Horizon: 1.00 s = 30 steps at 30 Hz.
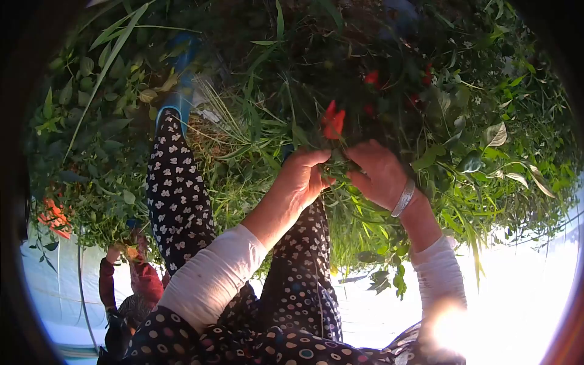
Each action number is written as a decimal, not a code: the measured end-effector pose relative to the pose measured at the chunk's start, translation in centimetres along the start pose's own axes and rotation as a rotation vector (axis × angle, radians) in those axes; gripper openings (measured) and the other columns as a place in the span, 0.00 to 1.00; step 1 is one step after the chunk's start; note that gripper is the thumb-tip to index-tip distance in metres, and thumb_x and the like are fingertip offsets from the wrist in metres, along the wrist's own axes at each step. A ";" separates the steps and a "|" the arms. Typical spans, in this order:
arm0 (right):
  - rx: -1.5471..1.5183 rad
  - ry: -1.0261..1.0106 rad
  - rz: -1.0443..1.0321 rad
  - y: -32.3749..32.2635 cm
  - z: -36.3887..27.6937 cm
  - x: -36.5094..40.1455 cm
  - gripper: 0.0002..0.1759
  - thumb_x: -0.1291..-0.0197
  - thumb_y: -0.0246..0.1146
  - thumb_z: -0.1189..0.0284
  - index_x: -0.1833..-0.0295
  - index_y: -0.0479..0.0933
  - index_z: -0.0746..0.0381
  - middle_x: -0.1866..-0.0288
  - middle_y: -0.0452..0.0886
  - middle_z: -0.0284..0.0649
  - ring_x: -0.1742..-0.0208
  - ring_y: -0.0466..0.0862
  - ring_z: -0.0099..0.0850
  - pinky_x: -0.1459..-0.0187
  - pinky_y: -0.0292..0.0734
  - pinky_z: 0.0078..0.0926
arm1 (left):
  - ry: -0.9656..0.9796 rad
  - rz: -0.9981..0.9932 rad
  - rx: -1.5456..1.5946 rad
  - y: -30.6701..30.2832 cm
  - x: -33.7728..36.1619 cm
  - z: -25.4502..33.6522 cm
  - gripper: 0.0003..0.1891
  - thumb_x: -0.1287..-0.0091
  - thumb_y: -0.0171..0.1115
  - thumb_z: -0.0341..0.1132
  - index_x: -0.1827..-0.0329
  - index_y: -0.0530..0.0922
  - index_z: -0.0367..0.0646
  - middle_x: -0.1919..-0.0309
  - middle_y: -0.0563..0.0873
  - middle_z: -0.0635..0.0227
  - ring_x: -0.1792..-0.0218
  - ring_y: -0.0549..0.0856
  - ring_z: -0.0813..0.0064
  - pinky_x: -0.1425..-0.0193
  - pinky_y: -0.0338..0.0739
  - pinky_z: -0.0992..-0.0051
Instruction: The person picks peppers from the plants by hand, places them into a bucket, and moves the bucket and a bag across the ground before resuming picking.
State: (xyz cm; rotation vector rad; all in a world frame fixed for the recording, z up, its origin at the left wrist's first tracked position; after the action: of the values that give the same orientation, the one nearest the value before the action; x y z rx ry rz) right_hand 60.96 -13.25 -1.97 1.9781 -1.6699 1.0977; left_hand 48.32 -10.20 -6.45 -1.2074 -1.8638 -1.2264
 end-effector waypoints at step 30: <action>-0.891 0.197 0.454 -5.6 1.6 0.6 0.20 0.45 0.61 0.75 0.45 0.72 0.64 0.59 0.78 0.33 0.57 0.79 0.27 0.50 0.70 0.23 | 0.160 0.023 -0.341 3.2 1.0 0.3 0.15 0.48 0.60 0.27 0.56 0.75 0.46 0.65 0.78 0.76 0.68 0.75 0.83 0.67 0.65 0.79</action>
State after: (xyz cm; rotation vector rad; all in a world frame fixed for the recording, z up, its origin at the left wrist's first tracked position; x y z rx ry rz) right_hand 66.79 -13.33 -1.32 0.9372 -2.0412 0.4721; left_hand 50.81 -9.09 -4.56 -1.2568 -1.5631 -1.6247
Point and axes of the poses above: each hand's wrist, its own x-axis away from the middle knuckle, its own y-axis out of the palm, z = x × y, the point moved 5 cm from there along -x, towards the middle knuckle
